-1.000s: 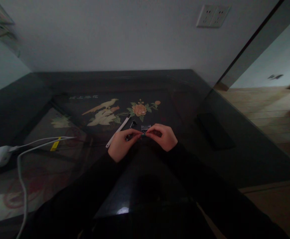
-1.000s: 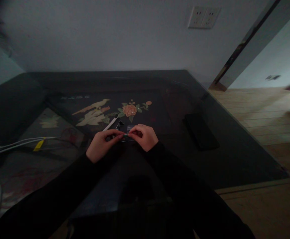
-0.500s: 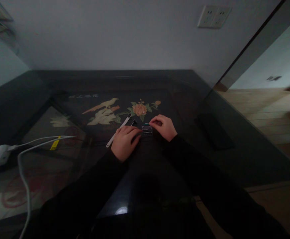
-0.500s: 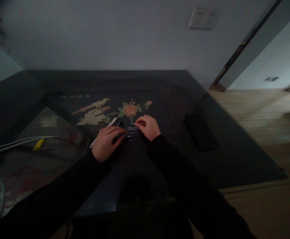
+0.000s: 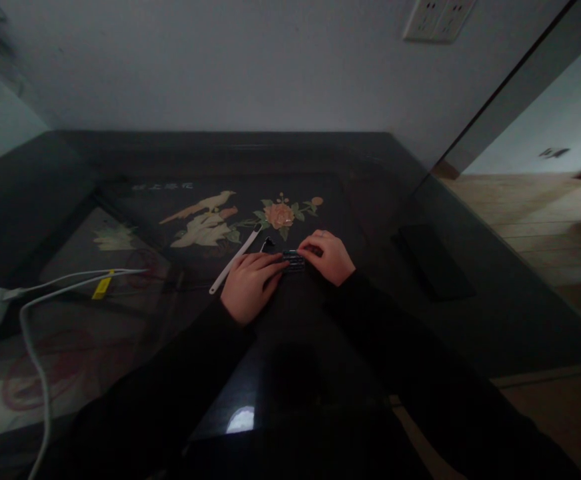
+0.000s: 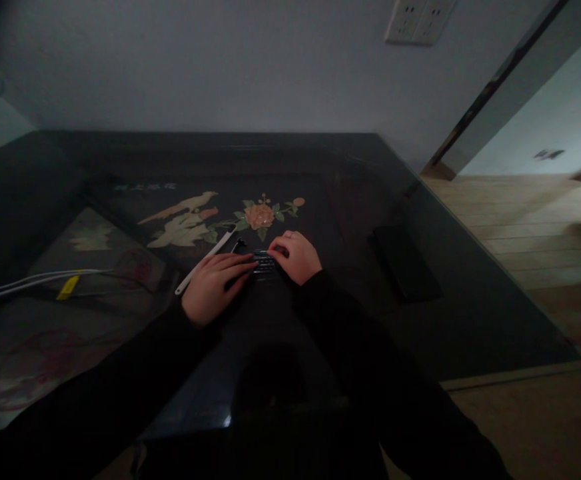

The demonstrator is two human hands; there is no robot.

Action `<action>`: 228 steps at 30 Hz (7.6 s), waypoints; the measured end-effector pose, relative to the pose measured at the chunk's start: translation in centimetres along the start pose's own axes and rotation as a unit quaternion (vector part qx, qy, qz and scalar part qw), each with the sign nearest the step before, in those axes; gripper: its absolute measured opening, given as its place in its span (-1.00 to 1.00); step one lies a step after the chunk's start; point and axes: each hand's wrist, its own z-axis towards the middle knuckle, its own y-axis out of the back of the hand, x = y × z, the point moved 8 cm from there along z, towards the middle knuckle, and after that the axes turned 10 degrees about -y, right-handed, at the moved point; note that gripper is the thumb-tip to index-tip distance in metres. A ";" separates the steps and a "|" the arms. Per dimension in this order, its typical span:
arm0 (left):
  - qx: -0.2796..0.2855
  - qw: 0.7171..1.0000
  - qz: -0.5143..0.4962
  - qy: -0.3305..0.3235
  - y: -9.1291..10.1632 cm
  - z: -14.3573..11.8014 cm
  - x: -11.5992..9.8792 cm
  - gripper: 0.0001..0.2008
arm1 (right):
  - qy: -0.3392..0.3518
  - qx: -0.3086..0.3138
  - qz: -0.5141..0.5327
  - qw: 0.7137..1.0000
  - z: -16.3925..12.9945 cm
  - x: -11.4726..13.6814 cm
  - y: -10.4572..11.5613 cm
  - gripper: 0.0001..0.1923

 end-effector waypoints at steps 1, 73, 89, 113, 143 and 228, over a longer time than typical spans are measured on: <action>0.001 1.000 0.000 0.000 0.0 0.0 0.0 -0.72 | 0.001 0.002 -0.005 1.000 0.0 0.0 0.0 -0.91; 0.041 0.995 0.026 0.084 -0.8 3.4 0.6 -0.91 | 0.014 0.116 -0.077 0.990 -0.8 0.3 -1.8 -0.43; 0.040 0.997 0.051 0.050 -1.1 3.2 0.0 -0.92 | 0.020 0.100 -0.078 0.992 -0.8 0.2 -1.8 -0.48; -0.050 0.997 -0.016 0.049 1.0 3.4 0.3 -0.97 | 0.025 0.101 -0.081 0.991 -0.7 0.0 -1.6 -0.49; -0.122 0.838 -0.471 0.246 1.5 0.3 1.9 -0.75 | 0.163 -0.039 -0.002 0.986 -3.5 6.2 2.6 -0.73; 0.172 0.973 -0.090 -0.126 -1.3 0.2 -5.6 -0.60 | -0.172 -0.031 0.011 0.985 2.9 4.9 2.0 -0.84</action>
